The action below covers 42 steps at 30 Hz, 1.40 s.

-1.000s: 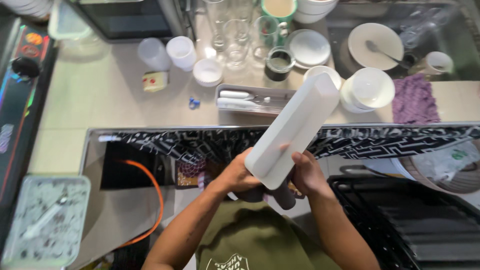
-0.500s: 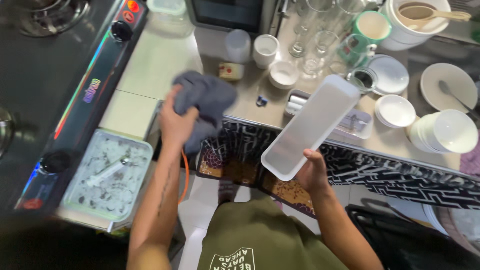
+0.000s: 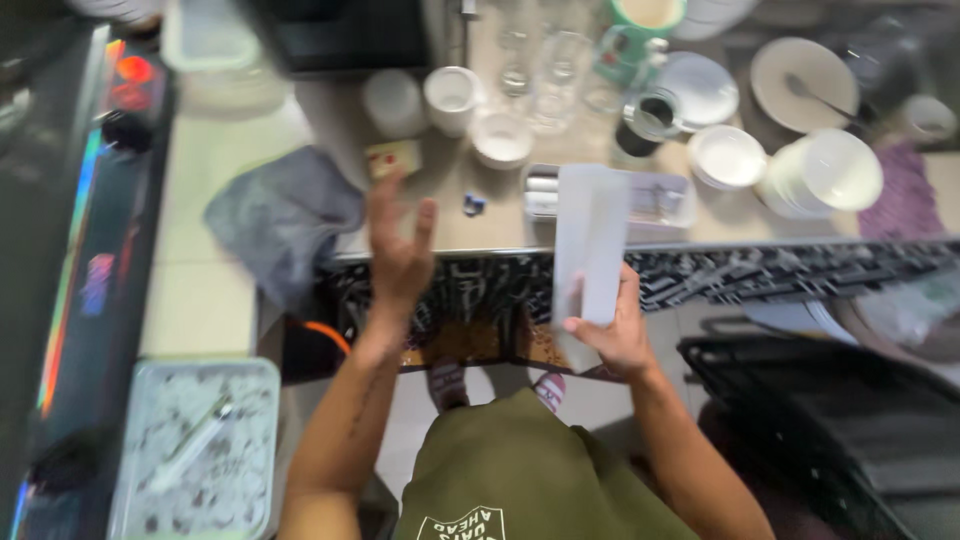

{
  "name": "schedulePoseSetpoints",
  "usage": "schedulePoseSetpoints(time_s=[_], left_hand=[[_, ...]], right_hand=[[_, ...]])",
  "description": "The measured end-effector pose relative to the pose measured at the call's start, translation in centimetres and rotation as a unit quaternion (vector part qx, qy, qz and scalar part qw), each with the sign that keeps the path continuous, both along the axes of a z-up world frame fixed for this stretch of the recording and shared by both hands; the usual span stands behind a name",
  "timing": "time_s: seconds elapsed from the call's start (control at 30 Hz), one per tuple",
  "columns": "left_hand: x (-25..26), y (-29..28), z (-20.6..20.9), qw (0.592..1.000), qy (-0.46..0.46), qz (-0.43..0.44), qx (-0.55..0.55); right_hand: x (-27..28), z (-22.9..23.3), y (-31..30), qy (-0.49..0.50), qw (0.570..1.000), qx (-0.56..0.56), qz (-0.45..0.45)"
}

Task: The person wipes several small kitchen items with a gray cloth, including a plastic container, white cups, and a rectangular tray. They handle each item one at a time, wipe it, and place it back on the counter.

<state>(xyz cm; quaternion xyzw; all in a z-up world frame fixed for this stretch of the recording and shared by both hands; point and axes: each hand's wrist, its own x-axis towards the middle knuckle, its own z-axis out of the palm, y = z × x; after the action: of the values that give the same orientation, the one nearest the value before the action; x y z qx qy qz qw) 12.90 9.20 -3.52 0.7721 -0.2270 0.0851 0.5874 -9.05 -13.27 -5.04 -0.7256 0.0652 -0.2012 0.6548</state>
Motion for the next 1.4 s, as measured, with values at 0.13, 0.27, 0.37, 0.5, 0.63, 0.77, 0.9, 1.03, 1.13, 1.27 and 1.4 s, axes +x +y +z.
schedulePoseSetpoints(time_s=[0.13,0.27,0.37,0.5,0.63,0.77,0.9,1.03,1.13,1.27,1.4], left_hand=[[-3.6,-8.0,2.1,0.983,-0.045,-0.124,-0.124],[-8.2,-14.2,2.6,0.939,-0.154,-0.301,0.064],[-10.0,-16.6,1.7,0.903,-0.167,-0.363,0.159],[-11.0,-18.5,1.3,0.906,0.148,-0.348,-0.191],[-13.4,-19.1,1.4,0.879,-0.018,-0.474,0.036],[-12.2,-19.9,1.6,0.846,0.207,-0.486,-0.073],[-13.2,-20.3,0.6,0.692,0.390,-0.597,-0.111],[-14.7,-19.9,-0.7,0.604,0.516,-0.558,-0.240],[-14.4,-18.9,-1.0,0.588,0.559,-0.516,-0.275],[-13.2,-17.2,-0.5,0.563,0.537,-0.527,-0.342],[-11.6,-14.9,-0.4,0.570,0.489,-0.525,-0.400]], right_hand=[[-4.1,3.4,-4.2,0.025,0.894,-0.435,-0.101],[-8.4,5.7,-6.7,0.104,0.841,-0.518,-0.117],[-12.0,6.4,-8.1,0.126,0.830,-0.524,-0.142],[-14.7,5.8,-9.8,0.129,0.818,-0.514,-0.224],[-14.8,3.1,-9.8,0.102,0.869,-0.432,-0.218],[-14.4,0.7,-10.7,0.043,0.990,0.011,-0.136],[-12.6,-1.1,-10.9,-0.017,0.918,0.395,-0.032],[-9.8,-1.8,-9.3,-0.014,0.926,0.372,-0.067],[-8.6,-1.4,-8.6,0.035,0.937,0.338,-0.075],[-7.1,-0.3,-7.1,0.085,0.971,0.217,-0.059],[-4.8,1.4,-4.5,0.161,0.975,0.085,-0.126]])
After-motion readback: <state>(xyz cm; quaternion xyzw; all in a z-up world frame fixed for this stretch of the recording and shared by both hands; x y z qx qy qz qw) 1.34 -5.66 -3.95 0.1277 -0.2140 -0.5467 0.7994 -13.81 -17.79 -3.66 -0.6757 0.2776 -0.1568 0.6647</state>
